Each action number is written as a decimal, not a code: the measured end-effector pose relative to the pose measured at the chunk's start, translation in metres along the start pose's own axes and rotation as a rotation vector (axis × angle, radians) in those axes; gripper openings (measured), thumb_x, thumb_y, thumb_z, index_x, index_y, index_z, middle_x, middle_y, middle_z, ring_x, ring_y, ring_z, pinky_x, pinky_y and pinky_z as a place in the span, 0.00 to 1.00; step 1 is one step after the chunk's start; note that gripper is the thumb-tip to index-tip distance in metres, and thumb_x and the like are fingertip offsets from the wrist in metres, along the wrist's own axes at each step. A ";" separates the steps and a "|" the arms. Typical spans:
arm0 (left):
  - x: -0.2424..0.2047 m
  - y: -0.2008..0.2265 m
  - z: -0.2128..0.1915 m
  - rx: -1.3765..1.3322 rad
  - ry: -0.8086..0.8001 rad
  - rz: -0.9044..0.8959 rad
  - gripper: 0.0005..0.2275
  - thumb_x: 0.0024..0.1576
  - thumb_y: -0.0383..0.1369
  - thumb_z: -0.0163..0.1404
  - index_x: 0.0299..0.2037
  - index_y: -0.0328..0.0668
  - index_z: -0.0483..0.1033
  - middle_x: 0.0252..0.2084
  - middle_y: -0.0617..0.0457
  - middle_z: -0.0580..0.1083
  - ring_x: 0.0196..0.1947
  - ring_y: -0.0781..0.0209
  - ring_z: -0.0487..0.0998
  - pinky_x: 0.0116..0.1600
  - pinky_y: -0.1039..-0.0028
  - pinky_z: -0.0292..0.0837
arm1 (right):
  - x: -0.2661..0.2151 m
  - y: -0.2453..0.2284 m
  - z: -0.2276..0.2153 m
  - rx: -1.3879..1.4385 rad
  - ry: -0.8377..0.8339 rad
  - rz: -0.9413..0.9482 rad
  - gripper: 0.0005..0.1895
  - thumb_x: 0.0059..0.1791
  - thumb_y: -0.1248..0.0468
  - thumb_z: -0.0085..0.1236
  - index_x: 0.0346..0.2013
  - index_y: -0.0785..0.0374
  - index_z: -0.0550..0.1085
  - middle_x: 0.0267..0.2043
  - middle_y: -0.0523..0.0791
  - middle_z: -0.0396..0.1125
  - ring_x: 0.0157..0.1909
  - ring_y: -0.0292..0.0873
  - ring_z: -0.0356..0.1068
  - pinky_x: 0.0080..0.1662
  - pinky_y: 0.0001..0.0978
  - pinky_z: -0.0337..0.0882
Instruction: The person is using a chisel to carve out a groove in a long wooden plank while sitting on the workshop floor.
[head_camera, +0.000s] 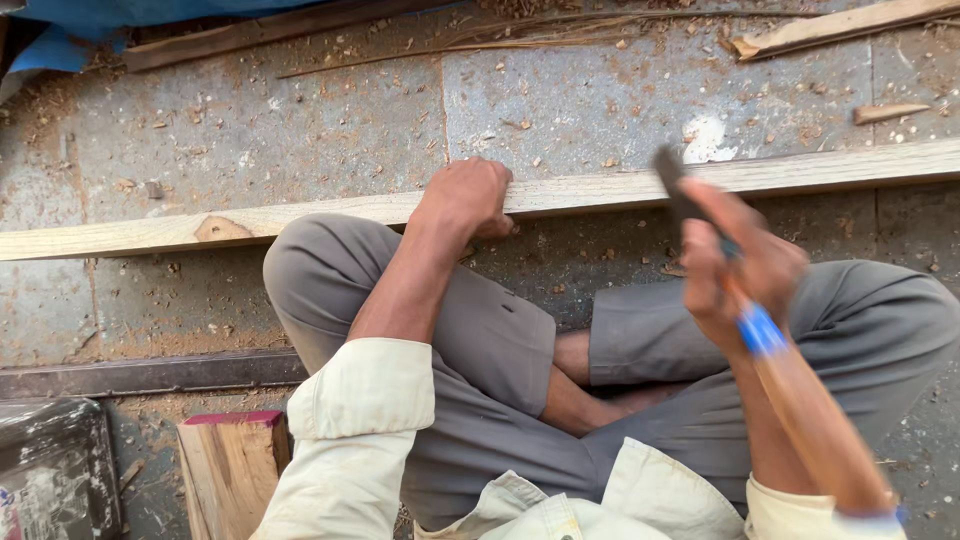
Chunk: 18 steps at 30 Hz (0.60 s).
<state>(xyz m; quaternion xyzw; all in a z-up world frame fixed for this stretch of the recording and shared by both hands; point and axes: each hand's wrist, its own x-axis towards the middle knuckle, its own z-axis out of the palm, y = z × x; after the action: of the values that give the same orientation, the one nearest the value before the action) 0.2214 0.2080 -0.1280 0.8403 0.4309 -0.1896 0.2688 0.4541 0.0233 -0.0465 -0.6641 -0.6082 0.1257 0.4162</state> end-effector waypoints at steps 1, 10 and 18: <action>0.003 0.001 -0.005 0.030 0.016 0.010 0.21 0.45 0.39 0.67 0.47 0.39 0.79 0.47 0.39 0.79 0.49 0.42 0.80 0.53 0.57 0.76 | 0.003 0.001 0.000 -0.015 -0.097 0.037 0.17 0.58 0.68 0.53 0.61 0.65 0.76 0.29 0.48 0.73 0.30 0.41 0.76 0.37 0.31 0.74; 0.000 0.005 -0.019 -0.009 -0.026 -0.009 0.19 0.46 0.37 0.67 0.46 0.40 0.81 0.45 0.41 0.80 0.50 0.45 0.80 0.57 0.58 0.75 | 0.007 -0.002 -0.002 -0.106 -0.101 0.004 0.16 0.54 0.70 0.54 0.56 0.69 0.77 0.34 0.54 0.74 0.32 0.45 0.77 0.36 0.34 0.76; 0.000 0.006 -0.018 -0.006 -0.048 -0.032 0.19 0.47 0.38 0.66 0.47 0.39 0.80 0.46 0.42 0.80 0.49 0.47 0.81 0.57 0.60 0.75 | 0.006 -0.003 -0.003 -0.029 -0.014 -0.009 0.15 0.57 0.69 0.53 0.58 0.68 0.76 0.42 0.54 0.75 0.35 0.43 0.78 0.39 0.31 0.77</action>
<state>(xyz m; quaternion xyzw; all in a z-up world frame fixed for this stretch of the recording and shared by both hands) 0.2279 0.2161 -0.1126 0.8277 0.4383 -0.2127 0.2786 0.4555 0.0275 -0.0408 -0.6665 -0.6158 0.1197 0.4028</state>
